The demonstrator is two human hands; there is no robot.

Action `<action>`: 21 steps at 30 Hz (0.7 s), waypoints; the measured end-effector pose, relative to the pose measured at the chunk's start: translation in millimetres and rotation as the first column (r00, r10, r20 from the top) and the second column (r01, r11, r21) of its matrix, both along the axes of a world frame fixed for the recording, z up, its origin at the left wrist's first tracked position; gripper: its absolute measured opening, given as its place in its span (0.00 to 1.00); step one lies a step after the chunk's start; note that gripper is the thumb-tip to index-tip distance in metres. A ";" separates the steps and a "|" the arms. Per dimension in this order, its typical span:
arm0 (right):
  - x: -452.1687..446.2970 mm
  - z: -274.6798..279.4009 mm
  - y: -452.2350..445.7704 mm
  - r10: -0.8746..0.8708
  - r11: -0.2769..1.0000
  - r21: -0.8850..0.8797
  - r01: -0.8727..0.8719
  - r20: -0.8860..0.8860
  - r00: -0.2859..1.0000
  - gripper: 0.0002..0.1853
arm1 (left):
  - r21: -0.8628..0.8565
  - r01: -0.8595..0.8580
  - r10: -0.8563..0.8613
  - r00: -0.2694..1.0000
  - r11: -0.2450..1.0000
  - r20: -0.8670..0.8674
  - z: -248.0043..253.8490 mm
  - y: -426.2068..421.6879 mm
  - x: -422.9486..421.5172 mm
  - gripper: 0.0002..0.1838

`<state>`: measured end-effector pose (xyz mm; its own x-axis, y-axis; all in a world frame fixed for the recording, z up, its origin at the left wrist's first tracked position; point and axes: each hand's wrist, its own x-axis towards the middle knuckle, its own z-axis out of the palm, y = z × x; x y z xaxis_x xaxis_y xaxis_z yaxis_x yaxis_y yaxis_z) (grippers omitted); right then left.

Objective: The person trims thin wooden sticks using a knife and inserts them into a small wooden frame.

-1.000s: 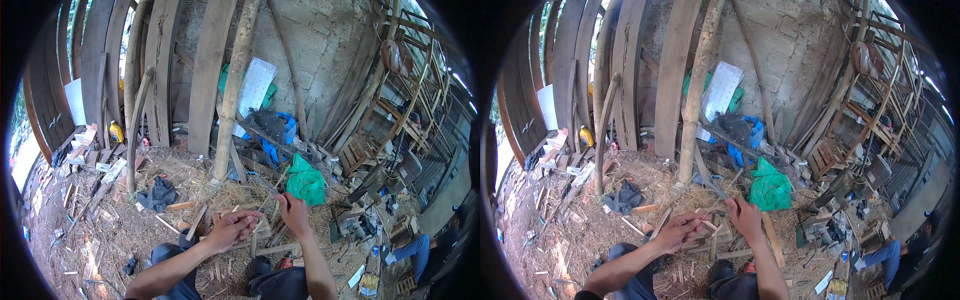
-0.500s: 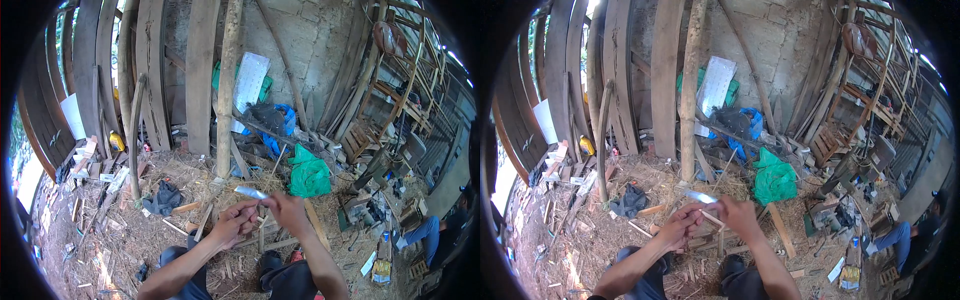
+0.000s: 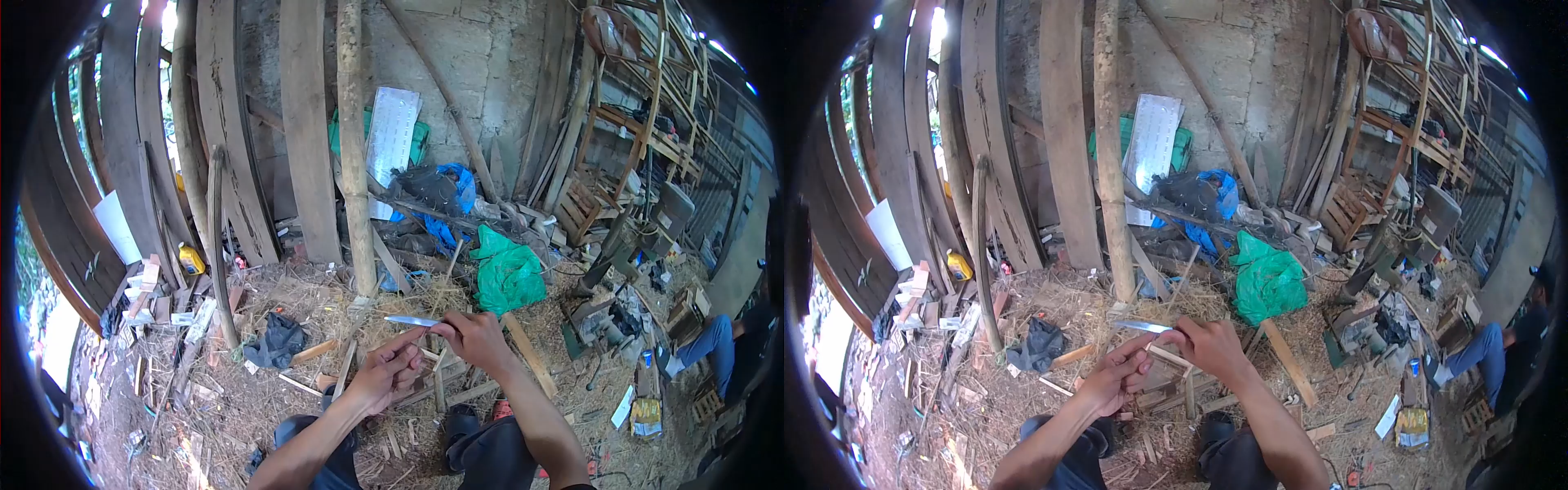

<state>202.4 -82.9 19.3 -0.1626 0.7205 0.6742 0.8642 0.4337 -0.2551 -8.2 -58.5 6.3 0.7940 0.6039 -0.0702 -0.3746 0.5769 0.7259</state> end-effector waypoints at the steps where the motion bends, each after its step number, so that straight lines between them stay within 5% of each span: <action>1: 4.0 -1.8 1.7 -0.008 1.000 0.007 0.008 -0.009 1.000 0.14 | -0.024 -0.003 0.003 1.000 1.000 0.013 1.4 -0.6 -0.5 0.26; 4: 31.5 -7.3 8.2 -0.153 0.988 0.000 0.153 0.019 0.988 0.12 | -0.001 0.033 -0.033 0.999 0.999 0.014 3.5 -2.4 -5.6 0.25; 6: 61.8 -20.7 15.3 -0.429 0.903 -0.071 0.423 -0.103 0.898 0.13 | -0.007 0.070 -0.070 0.997 0.998 -0.035 -0.4 -7.9 -6.9 0.25; 10: 86.9 -28.6 10.9 -0.590 0.807 -0.111 0.581 -0.215 0.778 0.15 | 0.044 0.093 -0.090 0.993 0.995 -0.073 -1.1 -11.5 -5.6 0.23; 13: 61.5 -18.9 4.2 -0.535 0.840 -0.105 0.533 -0.326 0.779 0.16 | 0.101 -0.024 0.035 0.994 0.995 -0.101 -5.7 -2.3 -0.8 0.22; 15: 30.1 -8.5 -2.7 -0.289 0.956 -0.079 0.282 -0.396 0.871 0.15 | 0.120 -0.097 0.115 0.982 0.988 -0.150 -4.1 -1.8 1.5 0.21; 17: 7.4 -6.7 -7.0 -0.025 0.999 -0.043 0.016 -0.200 0.979 0.15 | 0.181 -0.162 0.197 0.960 0.970 -0.197 0.1 -5.5 7.1 0.19; 21: -12.8 -4.3 -5.3 0.090 0.994 -0.055 -0.094 -0.067 0.994 0.10 | 0.129 -0.176 0.201 0.955 0.976 -0.216 -8.2 -6.2 8.6 0.18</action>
<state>189.6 -88.2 15.0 -0.1871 0.7424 0.6433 0.8023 0.4934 -0.3361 0.4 -64.7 -1.9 0.6355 0.7551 -0.1610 -0.2881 0.4254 0.8579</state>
